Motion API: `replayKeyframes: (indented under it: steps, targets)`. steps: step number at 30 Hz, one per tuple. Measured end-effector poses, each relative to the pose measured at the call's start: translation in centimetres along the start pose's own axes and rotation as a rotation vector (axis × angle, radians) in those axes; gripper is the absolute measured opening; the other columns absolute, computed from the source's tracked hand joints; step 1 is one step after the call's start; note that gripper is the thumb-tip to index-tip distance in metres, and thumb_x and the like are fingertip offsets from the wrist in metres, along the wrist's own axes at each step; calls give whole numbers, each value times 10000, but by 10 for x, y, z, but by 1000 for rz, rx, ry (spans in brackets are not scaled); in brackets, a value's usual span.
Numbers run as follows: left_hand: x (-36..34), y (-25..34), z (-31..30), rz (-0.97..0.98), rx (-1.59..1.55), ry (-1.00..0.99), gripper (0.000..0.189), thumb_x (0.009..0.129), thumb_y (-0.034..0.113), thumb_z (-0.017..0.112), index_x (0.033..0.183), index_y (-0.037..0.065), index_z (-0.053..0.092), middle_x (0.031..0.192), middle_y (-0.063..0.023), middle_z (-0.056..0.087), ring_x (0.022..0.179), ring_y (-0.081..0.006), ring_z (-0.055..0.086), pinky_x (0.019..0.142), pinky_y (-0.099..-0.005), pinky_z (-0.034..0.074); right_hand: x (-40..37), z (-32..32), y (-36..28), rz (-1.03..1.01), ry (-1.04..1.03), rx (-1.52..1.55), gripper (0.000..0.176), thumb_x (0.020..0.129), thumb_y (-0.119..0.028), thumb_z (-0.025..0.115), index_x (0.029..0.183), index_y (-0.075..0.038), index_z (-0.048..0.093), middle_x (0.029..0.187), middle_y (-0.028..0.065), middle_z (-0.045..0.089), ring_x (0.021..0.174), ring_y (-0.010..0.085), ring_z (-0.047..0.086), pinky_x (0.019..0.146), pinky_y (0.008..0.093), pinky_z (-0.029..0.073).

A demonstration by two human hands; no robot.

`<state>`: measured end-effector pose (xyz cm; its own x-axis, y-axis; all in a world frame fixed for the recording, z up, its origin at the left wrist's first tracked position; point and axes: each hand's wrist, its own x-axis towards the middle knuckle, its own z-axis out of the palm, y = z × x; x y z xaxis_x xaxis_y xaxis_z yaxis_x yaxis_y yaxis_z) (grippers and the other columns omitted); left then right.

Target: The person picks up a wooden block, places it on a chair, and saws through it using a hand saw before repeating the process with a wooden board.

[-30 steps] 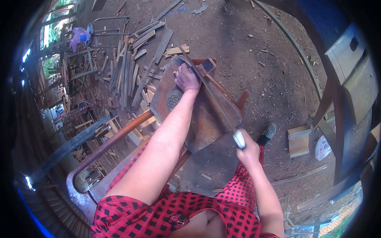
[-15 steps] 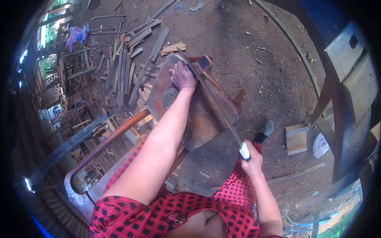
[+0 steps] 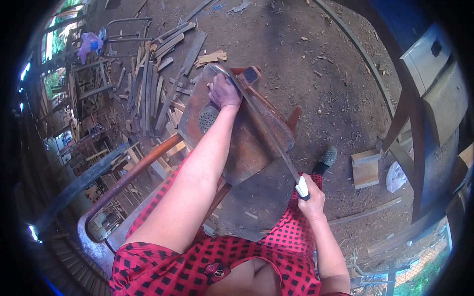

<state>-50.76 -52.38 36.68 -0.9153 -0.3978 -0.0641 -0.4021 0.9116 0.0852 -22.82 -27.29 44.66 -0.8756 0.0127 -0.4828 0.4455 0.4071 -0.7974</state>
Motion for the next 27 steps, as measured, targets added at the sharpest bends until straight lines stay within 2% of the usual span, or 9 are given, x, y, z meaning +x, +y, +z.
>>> replayKeyframes:
  steps: [2,6,9,12,14,16,21,24,27]
  targets:
    - [-2,1,1,7,-13,7,291,855,345,438,963,110,572,1029,-93,603,1016,-331,546,813,-500,399,9,0,-7,34,-20,-13,549,671,28,569,1203,-104,586,1062,180,656,1017,343,634,865,395,510]
    - [-1,2,0,-4,-27,31,296,860,351,435,962,110,573,1031,-94,602,1018,-335,544,813,-505,397,106,37,-45,-72,-21,21,549,676,-38,593,1205,-178,542,984,206,635,930,420,598,768,486,489]
    - [0,2,-1,-17,-28,14,307,864,363,430,972,113,574,1036,-96,601,1021,-338,541,815,-509,396,97,33,-41,-69,-25,50,557,672,-33,594,1210,-170,554,1016,214,633,945,419,598,792,479,494]
    - [0,2,-2,-3,-45,12,315,865,367,429,984,116,577,1048,-98,601,1029,-338,540,817,-510,397,21,2,1,2,-27,-39,548,703,-3,602,1236,-125,567,1043,168,665,1010,339,636,838,394,515]
    - [0,-1,-3,-15,-34,-4,324,868,376,429,992,118,580,1054,-96,601,1033,-337,540,821,-509,397,4,-10,-2,-8,-14,-56,543,710,1,600,1237,-128,566,1031,170,665,1004,337,637,828,392,519]
    - [-1,4,-2,-13,-35,-19,334,872,386,429,1000,120,584,1061,-95,602,1037,-336,540,825,-507,396,18,-4,-7,-5,-29,-55,577,680,3,600,1240,-131,559,1023,176,663,993,353,632,830,401,515]
    - [0,-1,5,34,-73,120,314,868,386,441,932,109,575,1003,-83,594,1012,-320,541,818,-491,382,102,32,-32,-35,-54,-29,635,631,-7,594,1247,-154,549,1078,194,639,986,384,613,833,437,505]
    - [0,0,3,-5,-45,24,357,881,421,432,1008,125,587,1044,-92,608,1032,-340,542,840,-505,392,61,17,-19,-60,-15,-12,638,632,-1,590,1252,-150,550,1078,189,644,985,379,621,839,424,511]
    - [0,0,0,1,-44,11,343,882,401,426,1004,123,586,1031,-92,609,1022,-341,543,840,-507,391,-7,-11,3,11,-5,-58,508,717,-1,621,1215,-96,584,1038,175,665,1013,334,638,850,396,515]
